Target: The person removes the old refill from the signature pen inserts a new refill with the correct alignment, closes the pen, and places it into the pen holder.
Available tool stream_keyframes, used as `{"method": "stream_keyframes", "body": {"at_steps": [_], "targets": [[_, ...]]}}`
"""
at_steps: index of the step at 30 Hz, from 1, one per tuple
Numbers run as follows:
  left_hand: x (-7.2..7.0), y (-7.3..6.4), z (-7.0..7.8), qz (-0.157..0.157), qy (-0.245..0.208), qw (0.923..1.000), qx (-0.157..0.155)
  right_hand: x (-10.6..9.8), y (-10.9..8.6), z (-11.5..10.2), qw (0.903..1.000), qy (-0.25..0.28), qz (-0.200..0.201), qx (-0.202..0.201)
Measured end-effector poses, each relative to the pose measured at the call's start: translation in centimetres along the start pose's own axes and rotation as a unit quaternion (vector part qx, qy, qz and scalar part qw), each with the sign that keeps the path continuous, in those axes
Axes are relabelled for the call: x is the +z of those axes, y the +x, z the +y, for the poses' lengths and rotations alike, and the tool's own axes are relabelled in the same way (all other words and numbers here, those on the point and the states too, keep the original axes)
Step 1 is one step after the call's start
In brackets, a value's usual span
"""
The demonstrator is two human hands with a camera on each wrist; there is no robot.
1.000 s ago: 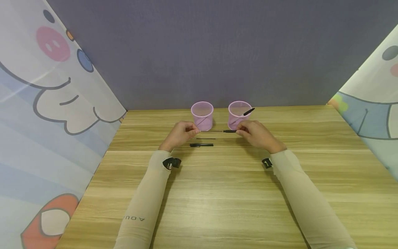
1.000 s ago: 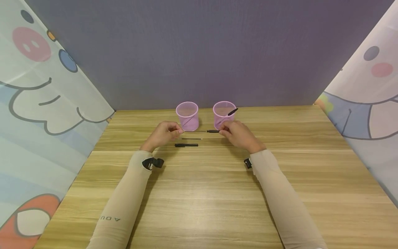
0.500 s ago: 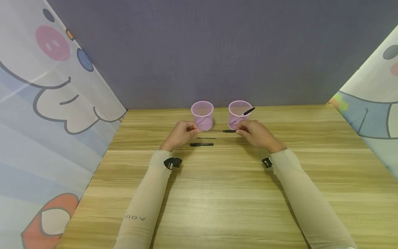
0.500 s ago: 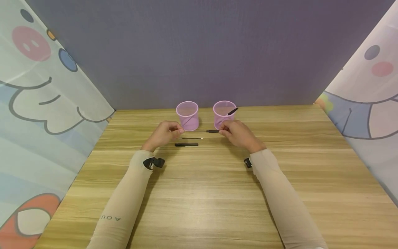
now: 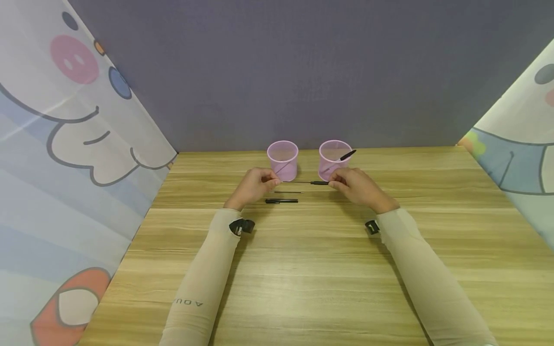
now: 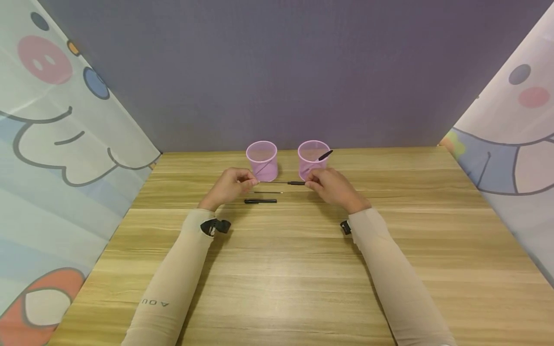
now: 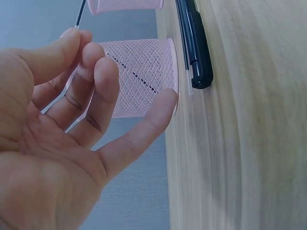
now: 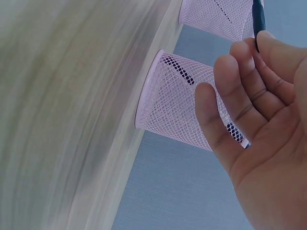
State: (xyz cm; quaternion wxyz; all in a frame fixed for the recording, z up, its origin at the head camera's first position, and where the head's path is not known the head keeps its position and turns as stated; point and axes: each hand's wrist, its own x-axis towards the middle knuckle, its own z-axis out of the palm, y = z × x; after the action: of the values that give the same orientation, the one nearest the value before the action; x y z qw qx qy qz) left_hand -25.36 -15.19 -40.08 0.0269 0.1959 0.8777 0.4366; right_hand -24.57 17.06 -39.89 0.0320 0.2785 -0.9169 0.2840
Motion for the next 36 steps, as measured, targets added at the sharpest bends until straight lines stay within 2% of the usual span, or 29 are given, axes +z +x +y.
{"method": "stream_keyframes", "body": {"at_steps": [10,26,36], "targets": [[0.16,0.13,0.04,0.002,0.005,1.0,-0.001,-0.1,-0.02,-0.09,0.9999,-0.002,-0.01,0.005],[0.36,0.07,0.26,-0.002,0.0,1.0,0.01,-0.02,-0.07,-0.18,0.9999,-0.004,-0.002,-0.01],[0.62,0.12,0.48,-0.005,0.011,0.9999,0.007,-0.05,-0.06,-0.28,1.0,0.006,-0.002,-0.003]]}}
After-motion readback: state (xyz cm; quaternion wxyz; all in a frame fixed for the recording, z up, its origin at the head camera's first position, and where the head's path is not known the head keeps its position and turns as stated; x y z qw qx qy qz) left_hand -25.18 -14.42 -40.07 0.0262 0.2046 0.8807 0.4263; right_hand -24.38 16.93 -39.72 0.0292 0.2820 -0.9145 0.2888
